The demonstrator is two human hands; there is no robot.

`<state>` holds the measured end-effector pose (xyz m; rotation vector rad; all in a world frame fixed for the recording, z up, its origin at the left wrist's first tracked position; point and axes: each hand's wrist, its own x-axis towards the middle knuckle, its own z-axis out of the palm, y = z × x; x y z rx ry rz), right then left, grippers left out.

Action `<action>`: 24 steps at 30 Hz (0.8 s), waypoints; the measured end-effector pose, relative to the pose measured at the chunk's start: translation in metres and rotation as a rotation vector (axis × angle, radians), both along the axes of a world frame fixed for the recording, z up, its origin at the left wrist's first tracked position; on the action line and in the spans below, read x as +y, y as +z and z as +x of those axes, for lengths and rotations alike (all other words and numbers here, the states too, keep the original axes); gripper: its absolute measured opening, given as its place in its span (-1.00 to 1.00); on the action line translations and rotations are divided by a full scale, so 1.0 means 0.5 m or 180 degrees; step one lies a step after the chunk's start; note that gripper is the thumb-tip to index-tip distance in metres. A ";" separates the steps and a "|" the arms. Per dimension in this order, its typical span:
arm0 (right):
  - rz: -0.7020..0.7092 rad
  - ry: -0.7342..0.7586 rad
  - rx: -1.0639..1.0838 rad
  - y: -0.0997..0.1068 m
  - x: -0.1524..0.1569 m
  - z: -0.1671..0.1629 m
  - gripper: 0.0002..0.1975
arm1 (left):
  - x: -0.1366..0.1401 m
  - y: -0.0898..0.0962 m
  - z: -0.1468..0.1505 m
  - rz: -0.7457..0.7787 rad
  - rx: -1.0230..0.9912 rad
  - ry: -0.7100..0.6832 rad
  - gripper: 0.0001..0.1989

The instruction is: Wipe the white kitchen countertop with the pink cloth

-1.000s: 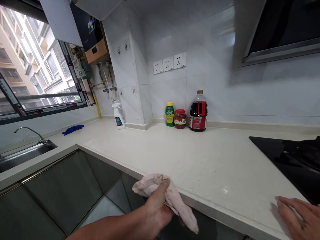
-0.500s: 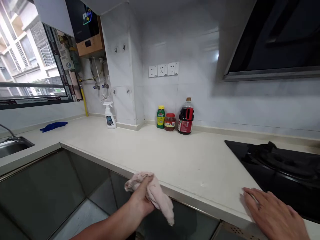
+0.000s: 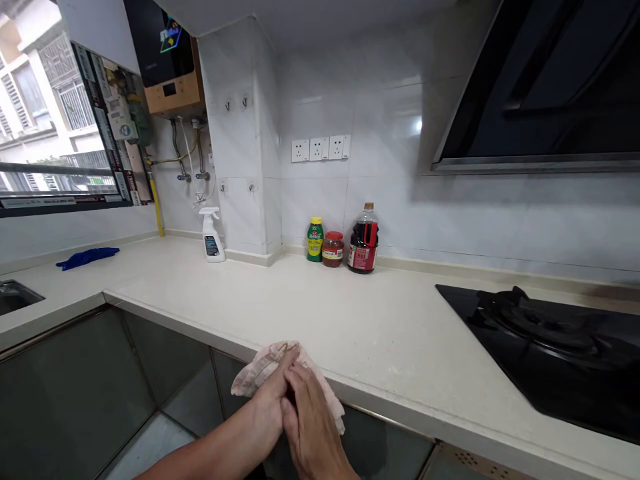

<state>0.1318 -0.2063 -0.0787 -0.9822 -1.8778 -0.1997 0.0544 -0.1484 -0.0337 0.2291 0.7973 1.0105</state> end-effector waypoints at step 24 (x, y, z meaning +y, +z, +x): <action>0.0415 -0.1124 -0.1614 0.003 0.232 -0.214 -0.53 | 0.026 -0.143 -0.353 0.0220 0.1635 0.1205 -0.79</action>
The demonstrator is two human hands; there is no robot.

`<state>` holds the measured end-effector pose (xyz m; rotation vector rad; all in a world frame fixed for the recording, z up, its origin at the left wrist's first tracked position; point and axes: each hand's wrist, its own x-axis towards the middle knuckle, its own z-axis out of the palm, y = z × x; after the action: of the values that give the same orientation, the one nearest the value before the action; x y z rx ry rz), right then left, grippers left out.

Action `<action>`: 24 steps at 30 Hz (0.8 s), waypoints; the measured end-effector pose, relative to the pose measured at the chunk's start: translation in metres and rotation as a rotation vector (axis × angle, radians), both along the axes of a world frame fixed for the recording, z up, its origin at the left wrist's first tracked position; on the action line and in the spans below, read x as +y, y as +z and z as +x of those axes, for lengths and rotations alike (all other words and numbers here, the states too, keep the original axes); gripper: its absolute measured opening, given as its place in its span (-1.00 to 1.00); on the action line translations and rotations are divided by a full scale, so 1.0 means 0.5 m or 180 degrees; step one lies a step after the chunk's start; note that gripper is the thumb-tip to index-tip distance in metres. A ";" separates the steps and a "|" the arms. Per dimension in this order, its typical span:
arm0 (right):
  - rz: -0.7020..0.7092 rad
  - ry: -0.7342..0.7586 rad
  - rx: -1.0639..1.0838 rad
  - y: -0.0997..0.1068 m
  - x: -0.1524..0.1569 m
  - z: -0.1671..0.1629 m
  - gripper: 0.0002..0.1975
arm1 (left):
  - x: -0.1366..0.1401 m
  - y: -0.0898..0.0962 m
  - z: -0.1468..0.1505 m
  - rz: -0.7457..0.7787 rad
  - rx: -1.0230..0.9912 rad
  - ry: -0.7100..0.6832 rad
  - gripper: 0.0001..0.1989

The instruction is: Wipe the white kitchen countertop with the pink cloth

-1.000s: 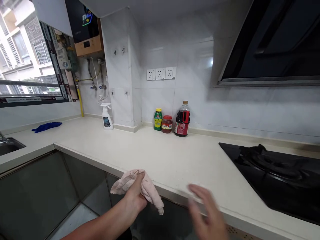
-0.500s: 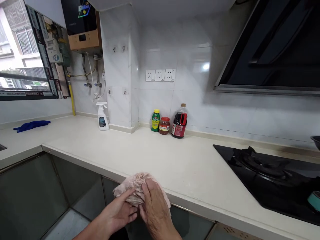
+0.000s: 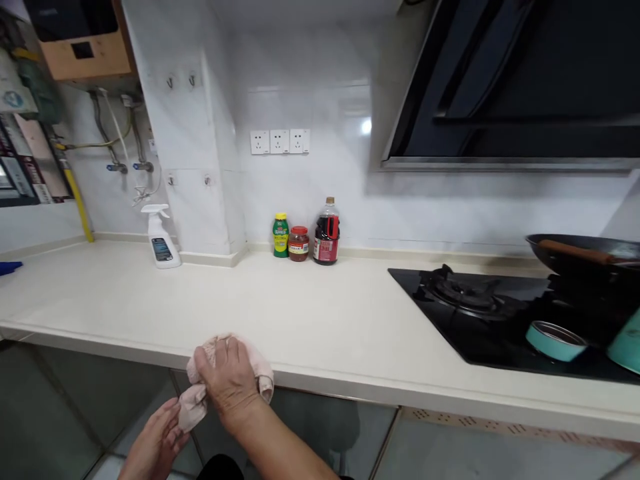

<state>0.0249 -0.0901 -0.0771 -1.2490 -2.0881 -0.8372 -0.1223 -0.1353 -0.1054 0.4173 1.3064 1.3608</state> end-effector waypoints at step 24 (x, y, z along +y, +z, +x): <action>0.0106 -0.0789 0.0191 -0.058 -0.359 0.785 -0.48 | 0.215 0.211 0.076 0.3396 0.5357 -0.0796 -0.67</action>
<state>0.4172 -0.2698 -0.1062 -1.5167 -1.8896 -0.9252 -0.0840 -0.0279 0.0001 2.7617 1.4252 1.2654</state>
